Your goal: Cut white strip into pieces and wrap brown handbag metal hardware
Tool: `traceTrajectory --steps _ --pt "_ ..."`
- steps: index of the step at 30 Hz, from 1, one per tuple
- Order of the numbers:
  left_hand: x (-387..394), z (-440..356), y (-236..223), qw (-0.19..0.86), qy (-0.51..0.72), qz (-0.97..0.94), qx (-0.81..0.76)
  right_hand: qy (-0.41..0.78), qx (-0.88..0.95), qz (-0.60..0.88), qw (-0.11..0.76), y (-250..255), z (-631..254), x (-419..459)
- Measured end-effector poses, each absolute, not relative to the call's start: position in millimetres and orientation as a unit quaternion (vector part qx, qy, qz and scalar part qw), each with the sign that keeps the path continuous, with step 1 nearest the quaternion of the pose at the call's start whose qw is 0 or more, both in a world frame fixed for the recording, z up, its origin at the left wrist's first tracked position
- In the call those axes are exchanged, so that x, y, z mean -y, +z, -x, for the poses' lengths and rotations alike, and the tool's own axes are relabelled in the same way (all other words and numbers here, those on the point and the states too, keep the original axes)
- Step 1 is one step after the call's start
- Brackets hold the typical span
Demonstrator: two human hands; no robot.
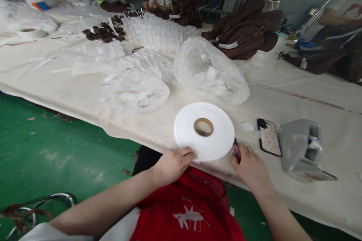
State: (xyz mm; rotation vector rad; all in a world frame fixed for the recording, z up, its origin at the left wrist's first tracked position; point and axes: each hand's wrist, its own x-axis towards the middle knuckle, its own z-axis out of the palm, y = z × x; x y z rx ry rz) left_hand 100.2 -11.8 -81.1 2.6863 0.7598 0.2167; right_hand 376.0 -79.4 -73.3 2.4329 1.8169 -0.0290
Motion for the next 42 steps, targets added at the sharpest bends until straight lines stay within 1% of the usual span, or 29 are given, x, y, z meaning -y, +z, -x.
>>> traceTrajectory --steps 2,4,6,9,10,12,14,16,20,24,27,36,42 --pt "13 -102 -76 0.151 0.031 -0.950 -0.270 -0.011 -0.600 -0.798 0.054 -76 -373 76" --pt "14 -102 -73 0.142 -0.001 -0.953 -0.268 -0.035 -0.587 -0.808 0.036 -74 -378 76" --pt "13 -102 -73 0.151 -0.012 -0.953 -0.262 -0.066 -0.570 -0.819 -0.023 -66 -387 78" --pt "8 -102 -75 0.193 0.006 -0.948 -0.252 -0.097 -0.534 -0.829 -0.131 -38 -396 86" --pt "6 -102 -75 0.211 0.017 -0.945 -0.250 -0.111 -0.531 -0.826 -0.151 -27 -394 88" --pt "2 -103 -75 0.242 0.037 -0.937 -0.249 -0.163 -0.558 -0.798 -0.162 -6 -383 92" --pt "0 -104 -74 0.262 0.049 -0.929 -0.255 -0.216 -0.610 -0.750 -0.138 9 -365 94" --pt "-1 -105 -72 0.277 0.059 -0.922 -0.263 -0.240 -0.659 -0.708 -0.083 16 -345 92" --pt "0 -106 -70 0.303 0.069 -0.912 -0.266 -0.187 -0.723 -0.663 0.052 16 -319 85" --pt "1 -105 -68 0.315 0.071 -0.907 -0.271 -0.145 -0.744 -0.639 0.129 18 -307 74" --pt "3 -105 -67 0.316 0.075 -0.905 -0.273 -0.134 -0.755 -0.622 0.155 21 -299 67" --pt "5 -99 -70 0.335 0.091 -0.900 -0.265 -0.118 -0.759 -0.612 0.191 18 -283 57" --pt "7 -98 -73 0.303 0.085 -0.916 -0.250 -0.094 -0.773 -0.589 0.217 19 -270 52"
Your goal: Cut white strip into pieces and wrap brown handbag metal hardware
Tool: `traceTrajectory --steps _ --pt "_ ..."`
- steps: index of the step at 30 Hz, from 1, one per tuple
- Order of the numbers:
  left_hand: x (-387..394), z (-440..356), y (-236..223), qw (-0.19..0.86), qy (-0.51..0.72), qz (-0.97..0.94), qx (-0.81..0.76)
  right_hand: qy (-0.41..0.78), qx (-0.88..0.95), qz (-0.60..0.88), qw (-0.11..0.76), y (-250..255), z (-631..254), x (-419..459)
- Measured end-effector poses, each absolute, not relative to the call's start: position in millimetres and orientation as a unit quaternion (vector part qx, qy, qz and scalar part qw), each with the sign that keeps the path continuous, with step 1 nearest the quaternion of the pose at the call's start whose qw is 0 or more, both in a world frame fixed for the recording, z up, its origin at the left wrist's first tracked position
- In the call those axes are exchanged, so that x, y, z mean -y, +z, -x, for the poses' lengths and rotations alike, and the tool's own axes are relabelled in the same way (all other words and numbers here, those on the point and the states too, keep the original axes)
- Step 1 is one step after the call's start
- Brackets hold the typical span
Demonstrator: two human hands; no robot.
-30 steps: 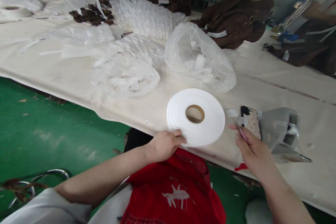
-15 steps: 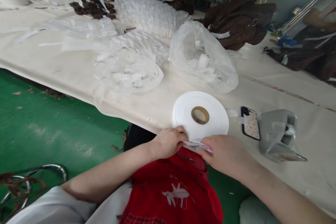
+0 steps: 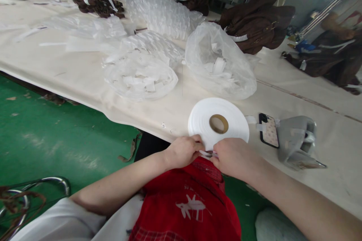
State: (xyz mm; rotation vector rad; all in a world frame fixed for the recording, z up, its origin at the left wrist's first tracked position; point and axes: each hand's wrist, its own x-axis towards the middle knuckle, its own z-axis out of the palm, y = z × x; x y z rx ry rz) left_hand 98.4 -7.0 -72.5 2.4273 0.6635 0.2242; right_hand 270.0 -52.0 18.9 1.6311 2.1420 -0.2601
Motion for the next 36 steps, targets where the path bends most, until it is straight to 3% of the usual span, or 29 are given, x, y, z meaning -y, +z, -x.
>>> traceTrajectory --steps 12,36 --pt "9 -106 -59 0.251 0.049 -0.937 -0.240 -0.097 -0.765 -0.564 0.296 19 -240 48" --pt "27 -101 -66 0.245 0.055 -0.937 -0.241 -0.085 -0.762 -0.576 0.285 8 -243 74"
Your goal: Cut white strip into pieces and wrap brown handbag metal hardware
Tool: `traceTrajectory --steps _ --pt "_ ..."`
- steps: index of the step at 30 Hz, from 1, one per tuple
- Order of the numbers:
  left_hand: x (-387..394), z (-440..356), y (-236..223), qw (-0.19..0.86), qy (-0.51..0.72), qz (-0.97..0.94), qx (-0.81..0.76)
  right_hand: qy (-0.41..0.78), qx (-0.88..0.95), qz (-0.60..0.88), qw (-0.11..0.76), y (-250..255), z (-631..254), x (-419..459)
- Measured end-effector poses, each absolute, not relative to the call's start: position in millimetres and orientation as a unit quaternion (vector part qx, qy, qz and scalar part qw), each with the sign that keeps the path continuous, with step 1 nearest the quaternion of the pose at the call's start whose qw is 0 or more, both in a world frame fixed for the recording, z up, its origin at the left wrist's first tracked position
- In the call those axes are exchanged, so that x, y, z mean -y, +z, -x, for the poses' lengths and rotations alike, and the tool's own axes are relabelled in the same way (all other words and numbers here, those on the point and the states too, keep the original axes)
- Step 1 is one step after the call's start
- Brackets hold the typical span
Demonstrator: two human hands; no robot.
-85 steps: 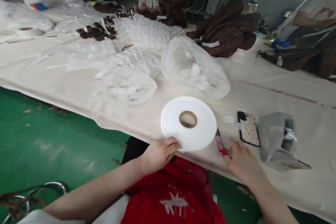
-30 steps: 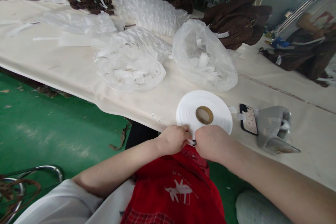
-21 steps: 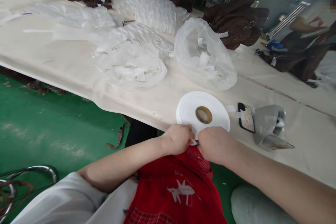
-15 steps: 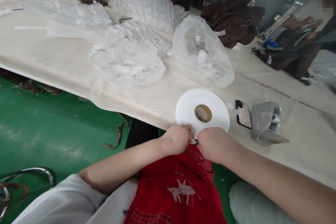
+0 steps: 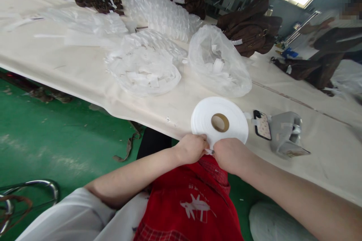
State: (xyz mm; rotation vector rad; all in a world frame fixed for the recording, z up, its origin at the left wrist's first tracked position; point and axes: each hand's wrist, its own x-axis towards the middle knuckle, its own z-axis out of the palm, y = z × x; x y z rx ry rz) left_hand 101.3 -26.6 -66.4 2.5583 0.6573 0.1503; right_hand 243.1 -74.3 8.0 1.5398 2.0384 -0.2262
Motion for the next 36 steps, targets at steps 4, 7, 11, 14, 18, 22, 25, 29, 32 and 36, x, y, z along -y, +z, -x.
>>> traceTrajectory --steps 4,7,11,14,18,22,25,29,32,36 --pt "27 -100 -68 0.242 0.064 -0.938 -0.239 -0.077 -0.761 -0.582 0.277 11 -250 77" --pt "27 -100 -67 0.231 0.059 -0.940 -0.243 -0.069 -0.761 -0.589 0.263 15 -254 79" --pt "26 -101 -63 0.223 0.045 -0.944 -0.240 -0.071 -0.757 -0.598 0.255 19 -252 80" --pt "26 -104 -58 0.223 0.019 -0.943 -0.248 -0.076 -0.753 -0.597 0.264 21 -246 80" --pt "21 -107 -54 0.241 -0.001 -0.939 -0.246 -0.084 -0.749 -0.599 0.270 24 -244 76" --pt "11 -106 -53 0.277 0.015 -0.935 -0.222 -0.097 -0.746 -0.596 0.282 26 -250 67" --pt "3 -104 -56 0.310 0.022 -0.929 -0.203 -0.110 -0.748 -0.585 0.293 26 -254 59" --pt "-3 -105 -62 0.332 0.020 -0.921 -0.202 -0.114 -0.749 -0.577 0.305 23 -252 54" --pt "-5 -107 -65 0.337 0.019 -0.920 -0.200 -0.121 -0.749 -0.572 0.313 23 -247 50" --pt "-6 -108 -66 0.341 0.020 -0.919 -0.197 -0.135 -0.749 -0.563 0.323 24 -243 47"
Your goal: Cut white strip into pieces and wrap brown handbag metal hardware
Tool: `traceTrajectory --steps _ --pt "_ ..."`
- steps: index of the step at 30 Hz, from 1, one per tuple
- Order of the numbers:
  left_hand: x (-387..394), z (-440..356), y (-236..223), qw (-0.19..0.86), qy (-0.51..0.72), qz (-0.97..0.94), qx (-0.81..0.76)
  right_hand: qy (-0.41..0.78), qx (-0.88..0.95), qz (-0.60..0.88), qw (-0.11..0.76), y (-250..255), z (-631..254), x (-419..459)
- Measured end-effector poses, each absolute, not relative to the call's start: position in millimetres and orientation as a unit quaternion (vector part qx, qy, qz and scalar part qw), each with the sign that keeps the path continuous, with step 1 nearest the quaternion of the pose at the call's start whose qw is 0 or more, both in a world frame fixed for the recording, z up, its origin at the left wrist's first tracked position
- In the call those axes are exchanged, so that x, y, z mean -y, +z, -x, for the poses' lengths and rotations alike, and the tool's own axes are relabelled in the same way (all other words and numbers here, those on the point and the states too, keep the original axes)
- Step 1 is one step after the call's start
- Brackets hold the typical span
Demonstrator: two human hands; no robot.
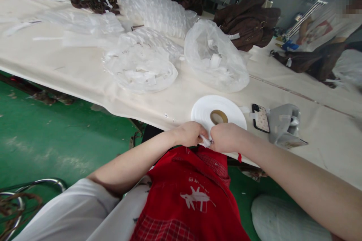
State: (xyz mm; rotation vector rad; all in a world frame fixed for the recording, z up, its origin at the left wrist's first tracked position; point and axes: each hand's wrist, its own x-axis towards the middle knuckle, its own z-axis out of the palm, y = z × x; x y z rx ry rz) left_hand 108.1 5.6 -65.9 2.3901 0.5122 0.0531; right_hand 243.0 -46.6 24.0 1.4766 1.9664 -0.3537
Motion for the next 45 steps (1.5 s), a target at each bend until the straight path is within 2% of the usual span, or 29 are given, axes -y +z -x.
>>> traceTrajectory --steps 14,23,31,39,45 --pt "-3 -108 -62 0.335 0.037 -0.920 -0.199 -0.136 -0.746 -0.582 0.296 10 -250 59" --pt "-15 -106 -64 0.452 0.000 -0.871 -0.192 -0.188 -0.727 -0.593 0.292 18 -272 60" --pt "-15 -108 -70 0.432 0.008 -0.882 -0.189 -0.226 -0.704 -0.607 0.290 35 -274 56" --pt "-16 -107 -70 0.464 0.010 -0.865 -0.192 -0.154 -0.722 -0.613 0.281 17 -264 67" --pt "-17 -107 -67 0.480 0.009 -0.858 -0.185 -0.145 -0.729 -0.609 0.278 11 -253 66"
